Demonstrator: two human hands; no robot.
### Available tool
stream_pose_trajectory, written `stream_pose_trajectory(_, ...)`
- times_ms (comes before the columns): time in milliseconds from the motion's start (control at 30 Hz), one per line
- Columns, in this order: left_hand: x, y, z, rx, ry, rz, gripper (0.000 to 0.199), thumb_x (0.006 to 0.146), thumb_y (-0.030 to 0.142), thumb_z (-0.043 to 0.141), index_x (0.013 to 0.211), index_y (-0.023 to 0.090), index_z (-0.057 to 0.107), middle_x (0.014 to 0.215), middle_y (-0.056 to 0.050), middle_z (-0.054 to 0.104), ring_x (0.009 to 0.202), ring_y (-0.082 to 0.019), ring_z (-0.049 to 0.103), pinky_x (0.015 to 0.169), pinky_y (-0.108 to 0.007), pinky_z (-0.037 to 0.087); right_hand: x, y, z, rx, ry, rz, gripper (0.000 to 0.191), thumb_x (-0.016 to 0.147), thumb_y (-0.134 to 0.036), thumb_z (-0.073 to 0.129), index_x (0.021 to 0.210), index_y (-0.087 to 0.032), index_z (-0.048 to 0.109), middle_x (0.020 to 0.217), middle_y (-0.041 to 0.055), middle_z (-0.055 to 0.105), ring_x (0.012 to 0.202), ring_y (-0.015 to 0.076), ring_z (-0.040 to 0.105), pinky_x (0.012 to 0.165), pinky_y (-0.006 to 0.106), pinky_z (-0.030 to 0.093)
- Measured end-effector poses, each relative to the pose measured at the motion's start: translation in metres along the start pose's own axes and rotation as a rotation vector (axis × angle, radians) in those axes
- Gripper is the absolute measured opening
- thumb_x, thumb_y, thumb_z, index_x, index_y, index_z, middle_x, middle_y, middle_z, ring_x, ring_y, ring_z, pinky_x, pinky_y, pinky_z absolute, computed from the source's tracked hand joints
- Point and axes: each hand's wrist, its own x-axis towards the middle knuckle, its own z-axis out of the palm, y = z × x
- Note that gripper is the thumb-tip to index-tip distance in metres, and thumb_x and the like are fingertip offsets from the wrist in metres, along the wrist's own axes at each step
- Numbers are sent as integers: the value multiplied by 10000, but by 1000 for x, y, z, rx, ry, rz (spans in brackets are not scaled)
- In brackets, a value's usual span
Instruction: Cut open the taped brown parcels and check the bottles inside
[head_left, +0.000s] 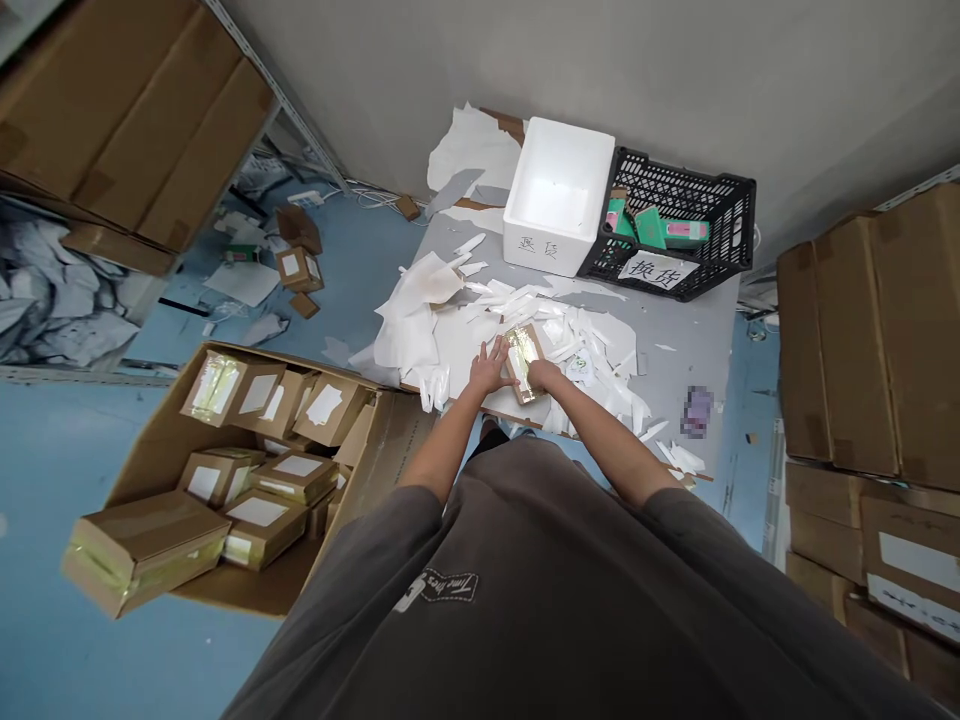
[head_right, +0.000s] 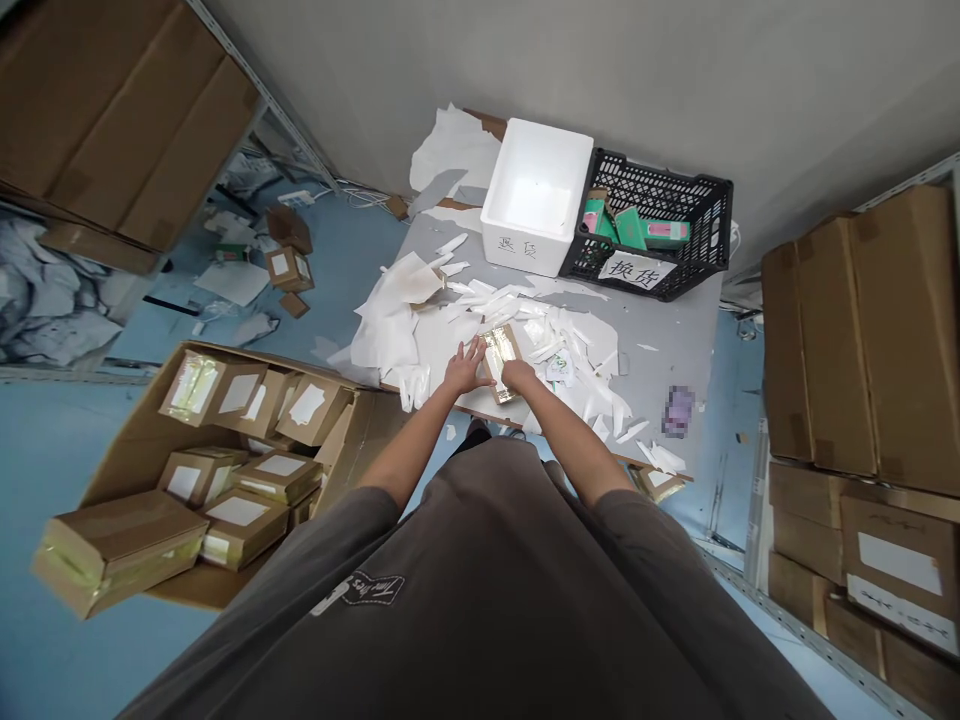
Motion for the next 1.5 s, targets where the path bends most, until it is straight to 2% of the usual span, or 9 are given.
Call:
stream_pose_trajectory(167,4,2,3,-7,22,-9,1297,805,832,764,1801,298,129,1878,-67,-22,1701,-503,-41,1325,-692,222,-54,65,1,39,-162,123,255,723,-309,943,841,-205,742,735,124,719,714,320,771,626,380,595)
stream_pose_trajectory(333,2,14,-1,85,76,44,1228,815,709,834,1780,223,251,1865,-159,89,1705,-489,-12,1339,-671,194,-72,88,-21,49,-73,101,288,868,-441,853,963,-206,714,916,174,765,989,379,771,777,385,585)
stream_pose_trajectory(533,-10,34,-2,161,-29,507,772,876,302,746,1625,286,561,1672,-142,490,1633,-413,311,1309,-563,310,-62,77,-26,-11,174,130,594,871,-606,851,1207,-182,604,1200,211,766,1206,385,712,934,384,563)
stream_pose_trajectory(733,2,43,2,203,-59,491,808,694,245,852,1485,298,692,1529,-170,570,1503,-480,388,1281,-623,251,-41,64,-8,53,237,224,682,748,-507,983,1200,-206,570,1254,218,761,1291,374,689,992,405,561)
stream_pose_trajectory(933,13,58,-2,269,-167,514,643,713,205,822,1351,250,758,1443,-206,627,1451,-443,441,1228,-589,321,-40,57,-11,-9,273,268,690,746,-480,992,1209,-197,565,1238,249,768,1256,387,718,1023,442,556)
stream_pose_trajectory(1067,1,59,6,190,-74,578,651,739,208,837,1377,220,709,1560,-188,603,1571,-424,392,1311,-601,242,-38,51,-15,-33,271,221,697,782,-473,964,1260,-178,551,1208,252,771,1223,392,730,994,440,557)
stream_pose_trajectory(1200,-17,53,28,177,49,521,760,759,291,887,1459,173,615,1643,-195,545,1603,-392,416,1318,-530,329,-44,60,-25,-81,172,60,594,882,-534,869,1248,-203,538,1158,179,782,1113,351,754,903,382,565)
stream_pose_trajectory(1367,-23,50,47,156,113,433,937,739,241,892,1569,107,479,1445,-234,696,1562,-404,490,1291,-529,394,-76,102,-40,69,-89,-98,319,1150,-524,397,1237,-247,530,769,-15,709,595,212,677,682,291,526)
stream_pose_trajectory(1500,-19,51,46,184,76,441,985,713,230,904,1581,73,465,1344,-239,742,1550,-419,503,1274,-511,419,-89,120,-41,29,-249,-147,246,1145,-441,426,1109,-242,567,637,-53,623,531,192,612,683,275,505)
